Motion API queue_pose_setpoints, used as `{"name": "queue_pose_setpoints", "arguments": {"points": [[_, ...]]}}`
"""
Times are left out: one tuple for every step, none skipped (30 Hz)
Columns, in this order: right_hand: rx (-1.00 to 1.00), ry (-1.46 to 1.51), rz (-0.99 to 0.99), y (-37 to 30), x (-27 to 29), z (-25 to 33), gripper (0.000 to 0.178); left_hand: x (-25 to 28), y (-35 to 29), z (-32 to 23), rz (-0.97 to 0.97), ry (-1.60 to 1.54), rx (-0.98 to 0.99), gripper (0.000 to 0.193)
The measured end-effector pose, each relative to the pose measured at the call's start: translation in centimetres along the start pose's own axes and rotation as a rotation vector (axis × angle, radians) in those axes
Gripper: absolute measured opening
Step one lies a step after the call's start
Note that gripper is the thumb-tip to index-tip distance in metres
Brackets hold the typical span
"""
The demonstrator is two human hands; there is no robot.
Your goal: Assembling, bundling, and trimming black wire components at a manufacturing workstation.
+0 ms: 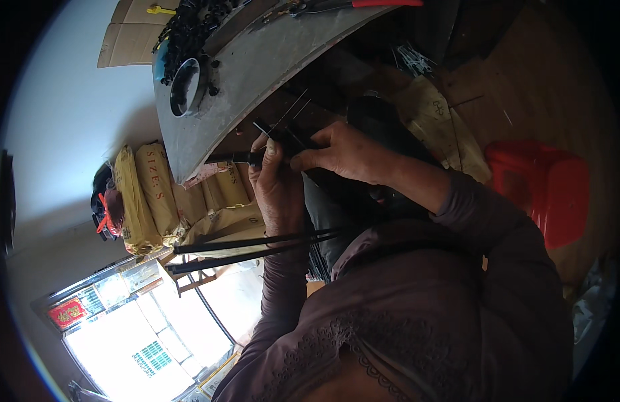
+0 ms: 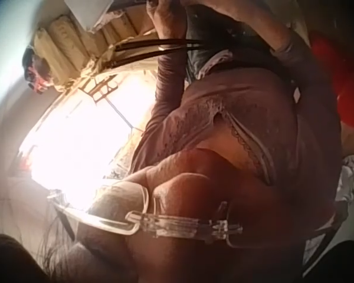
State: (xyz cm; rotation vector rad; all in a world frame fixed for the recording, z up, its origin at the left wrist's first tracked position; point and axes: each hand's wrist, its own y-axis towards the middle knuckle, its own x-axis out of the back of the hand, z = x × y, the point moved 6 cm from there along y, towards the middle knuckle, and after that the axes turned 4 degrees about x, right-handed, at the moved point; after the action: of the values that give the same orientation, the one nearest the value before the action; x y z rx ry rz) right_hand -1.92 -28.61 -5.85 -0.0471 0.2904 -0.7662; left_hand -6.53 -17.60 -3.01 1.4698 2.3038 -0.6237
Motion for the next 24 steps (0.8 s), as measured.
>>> {"name": "queue_pose_setpoints", "arguments": {"points": [[-0.050,0.024,0.000,0.0,0.0,-0.1,0.027,0.0,0.0,0.0,0.026,-0.016,0.007,0.022],[-0.049,0.024,-0.003,0.1,0.2,-0.3,0.027,0.2,0.0,0.0,0.029,-0.017,0.008,0.022],[-0.100,0.053,0.023,0.2,0.2,-1.0,0.029,0.3,-0.1,0.0,0.050,-0.022,0.013,0.022],[-0.153,0.083,0.048,0.1,0.1,-1.5,0.031,0.3,-0.2,0.1,0.070,-0.029,0.020,0.023],[-0.153,0.083,0.045,-0.1,0.2,-1.4,0.031,0.4,-0.1,0.1,0.071,-0.029,0.023,0.023],[-0.171,0.125,0.044,-0.2,0.1,-1.2,0.033,0.2,0.0,0.3,0.097,-0.029,0.033,0.023],[-0.186,0.167,0.048,-0.3,0.1,-0.9,0.034,0.0,0.0,0.3,0.120,-0.029,0.039,0.024],[-0.185,0.167,0.050,-0.4,0.0,-0.6,0.034,0.0,-0.1,0.2,0.119,-0.027,0.037,0.024],[-0.156,0.096,0.038,-0.6,-0.1,-0.2,0.035,0.2,-0.2,0.2,0.070,-0.024,0.035,0.024],[-0.128,0.026,0.022,-0.8,0.0,0.1,0.036,0.4,-0.5,0.3,0.021,-0.021,0.038,0.024],[-0.129,0.027,0.021,-0.9,0.1,0.0,0.036,0.5,-0.5,0.4,0.022,-0.021,0.039,0.024],[-0.168,0.083,0.052,-0.9,0.1,-0.3,0.036,0.5,-0.6,0.6,0.058,-0.033,0.053,0.024],[-0.208,0.139,0.083,-0.7,0.0,-0.7,0.037,0.5,-0.5,0.7,0.093,-0.045,0.066,0.025],[-0.208,0.138,0.085,-0.6,0.1,-1.0,0.037,0.6,-0.5,0.6,0.092,-0.046,0.065,0.025],[-0.213,0.156,0.101,-0.4,0.0,-1.5,0.037,0.6,-0.4,0.7,0.119,-0.094,0.107,0.025],[-0.217,0.171,0.117,-0.4,-0.1,-1.6,0.038,0.4,-0.4,1.0,0.148,-0.144,0.147,0.025],[-0.217,0.168,0.119,-0.5,-0.2,-1.4,0.038,0.4,-0.4,1.1,0.147,-0.146,0.144,0.025],[-0.171,0.111,0.097,-0.7,-0.3,-0.8,0.039,0.5,-0.4,1.2,0.124,-0.192,0.154,0.026],[-0.124,0.056,0.076,-0.8,-0.3,-0.3,0.040,0.7,-0.5,1.3,0.100,-0.236,0.164,0.026],[-0.124,0.055,0.081,-0.8,-0.5,-0.3,0.040,0.9,-0.5,1.2,0.097,-0.236,0.160,0.026],[-0.128,0.061,0.075,-0.8,-0.5,-0.3,0.040,1.2,-0.4,1.1,0.131,-0.201,0.133,0.027],[-0.133,0.066,0.058,-0.8,-0.4,-0.4,0.041,0.9,-0.3,0.9,0.171,-0.169,0.112,0.028],[-0.133,0.065,0.054,-0.8,-0.4,-0.6,0.041,0.7,-0.4,0.9,0.174,-0.171,0.114,0.028],[-0.083,0.053,0.053,-0.7,-0.5,-0.6,0.039,0.5,-0.8,0.6,0.157,-0.127,0.068,0.028]]}}
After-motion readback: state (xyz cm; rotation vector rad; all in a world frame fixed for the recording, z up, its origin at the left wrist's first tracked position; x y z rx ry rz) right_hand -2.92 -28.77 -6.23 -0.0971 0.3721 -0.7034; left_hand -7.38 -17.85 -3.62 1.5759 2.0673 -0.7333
